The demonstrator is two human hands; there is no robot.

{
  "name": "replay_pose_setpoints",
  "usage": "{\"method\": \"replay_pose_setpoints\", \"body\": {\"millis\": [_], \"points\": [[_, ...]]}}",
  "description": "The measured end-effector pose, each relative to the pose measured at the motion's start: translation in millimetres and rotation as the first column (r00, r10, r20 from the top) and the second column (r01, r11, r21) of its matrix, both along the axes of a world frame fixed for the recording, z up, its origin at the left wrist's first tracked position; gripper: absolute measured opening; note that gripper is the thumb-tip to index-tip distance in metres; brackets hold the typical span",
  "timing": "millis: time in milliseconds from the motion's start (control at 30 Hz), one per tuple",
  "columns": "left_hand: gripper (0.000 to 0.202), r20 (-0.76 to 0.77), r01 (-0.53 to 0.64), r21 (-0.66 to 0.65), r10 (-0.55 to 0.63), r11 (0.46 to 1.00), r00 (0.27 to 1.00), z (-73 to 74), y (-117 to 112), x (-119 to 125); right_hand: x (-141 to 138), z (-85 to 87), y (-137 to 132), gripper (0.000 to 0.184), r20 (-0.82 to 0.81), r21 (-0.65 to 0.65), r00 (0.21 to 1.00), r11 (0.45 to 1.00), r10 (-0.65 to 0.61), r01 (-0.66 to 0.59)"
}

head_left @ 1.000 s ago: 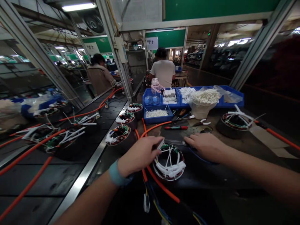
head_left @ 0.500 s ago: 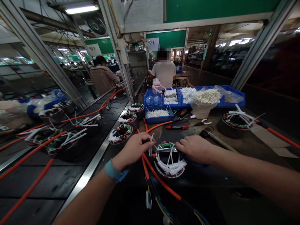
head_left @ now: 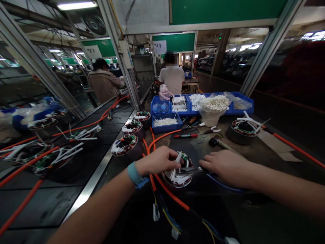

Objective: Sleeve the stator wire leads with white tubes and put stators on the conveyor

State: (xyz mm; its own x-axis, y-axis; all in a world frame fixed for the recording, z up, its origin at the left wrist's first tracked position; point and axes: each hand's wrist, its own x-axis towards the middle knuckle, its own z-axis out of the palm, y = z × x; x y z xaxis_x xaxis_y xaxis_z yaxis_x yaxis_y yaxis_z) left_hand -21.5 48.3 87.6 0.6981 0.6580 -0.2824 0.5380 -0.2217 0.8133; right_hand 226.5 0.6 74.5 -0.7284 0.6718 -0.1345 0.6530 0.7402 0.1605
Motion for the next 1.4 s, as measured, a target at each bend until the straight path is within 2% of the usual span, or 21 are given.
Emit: {"method": "replay_pose_setpoints", "body": {"millis": [133, 300, 400, 500, 567, 667, 733, 800, 900, 967, 1000, 1067, 1100, 1133, 1200, 1233, 1267, 1300, 1333, 1400], "points": [[0.025, 0.027, -0.02, -0.002, 0.02, 1.0, 0.999, 0.4, -1, 6, -15, 1.5, 5, 0.025, 0.039, 0.015, 0.997, 0.997, 0.072, -0.073], [0.029, 0.09, -0.152, 0.005, 0.151, 0.988, 0.984, -2.9, -10, -10, -12, -4.9, 11, 0.022, 0.057, 0.036, 0.992, 0.993, 0.109, -0.112], [0.03, 0.154, -0.208, 0.031, 0.201, 0.978, 0.968, -6.3, -14, -23, -1, -11.4, 11, 0.02, -0.006, -0.031, 0.999, 0.998, 0.046, -0.046], [0.03, 0.207, -0.302, 0.123, 0.274, 0.945, 0.939, -10.0, -15, -34, 19, -23.3, 9, 0.03, -0.141, -0.122, 0.978, 0.983, -0.151, 0.134], [0.03, 0.207, -0.435, 0.241, 0.391, 0.868, 0.897, -11.6, -9, -37, 33, -35.3, 8, 0.038, -0.224, -0.179, 0.912, 0.935, -0.343, 0.307], [0.03, 0.25, -0.604, 0.474, 0.56, 0.64, 0.79, -10.5, 20, -33, 44, -55.2, 9, 0.044, -0.251, -0.276, 0.799, 0.832, -0.546, 0.482], [0.03, 0.29, -0.65, 0.553, 0.612, 0.521, 0.736, -6.7, 53, -28, 41, -66.3, 12, 0.048, -0.245, -0.297, 0.789, 0.819, -0.563, 0.492], [0.029, 0.288, -0.652, 0.597, 0.633, 0.468, 0.719, -1.2, 91, -22, 31, -73.8, 17, 0.049, -0.246, -0.255, 0.818, 0.849, -0.52, 0.463], [0.025, 0.192, -0.598, 0.631, 0.647, 0.495, 0.738, 7.3, 141, -19, 14, -76.7, 30, 0.052, -0.211, -0.153, 0.88, 0.904, -0.425, 0.4], [0.025, 0.126, -0.551, 0.64, 0.635, 0.535, 0.762, 11.7, 154, -18, 7, -72.9, 43, 0.057, -0.172, -0.095, 0.91, 0.925, -0.378, 0.367], [0.023, 0.102, -0.521, 0.645, 0.613, 0.559, 0.784, 12.8, 153, -17, 5, -69.6, 51, 0.057, -0.171, -0.066, 0.916, 0.932, -0.363, 0.357], [0.024, 0.068, -0.44, 0.654, 0.531, 0.615, 0.845, 10.5, 130, -14, 3, -62.4, 71, 0.05, -0.209, -0.007, 0.913, 0.934, -0.35, 0.356], [0.032, 0.052, -0.385, 0.656, 0.47, 0.649, 0.881, 5.9, 111, -11, 2, -59.4, 83, 0.045, -0.237, 0.017, 0.907, 0.932, -0.347, 0.361], [0.037, 0.031, -0.325, 0.653, 0.404, 0.684, 0.914, -1.4, 87, -6, 1, -57.3, 98, 0.04, -0.261, 0.036, 0.901, 0.929, -0.346, 0.368], [0.032, -0.022, -0.184, 0.672, 0.268, 0.718, 0.963, -24.7, 33, 4, -2, -57.2, 129, 0.032, -0.279, 0.057, 0.892, 0.921, -0.357, 0.386], [0.036, -0.096, -0.014, 0.761, 0.135, 0.648, 0.986, -39.8, 8, 11, -5, -59.3, 146, 0.029, -0.278, 0.063, 0.888, 0.916, -0.366, 0.397], [0.049, -0.133, 0.069, 0.854, 0.087, 0.516, 0.987, -55.9, -14, 17, -8, -62.7, 162, 0.027, -0.272, 0.068, 0.886, 0.911, -0.376, 0.407], [0.061, -0.129, 0.083, 0.927, 0.102, 0.366, 0.986, -72.0, -31, 23, -11, -67.0, 177, 0.025, -0.262, 0.069, 0.885, 0.907, -0.386, 0.416], [0.068, -0.089, 0.045, 0.97, 0.173, 0.24, 0.981, -86.7, -43, 28, -14, -71.7, 191, 0.025, -0.246, 0.067, 0.885, 0.904, -0.396, 0.423], [0.066, -0.015, -0.015, 0.992, 0.229, 0.129, 0.973, -109.1, -53, 36, -19, -81.0, 212, 0.024, -0.206, 0.061, 0.889, 0.902, -0.409, 0.428]]}}
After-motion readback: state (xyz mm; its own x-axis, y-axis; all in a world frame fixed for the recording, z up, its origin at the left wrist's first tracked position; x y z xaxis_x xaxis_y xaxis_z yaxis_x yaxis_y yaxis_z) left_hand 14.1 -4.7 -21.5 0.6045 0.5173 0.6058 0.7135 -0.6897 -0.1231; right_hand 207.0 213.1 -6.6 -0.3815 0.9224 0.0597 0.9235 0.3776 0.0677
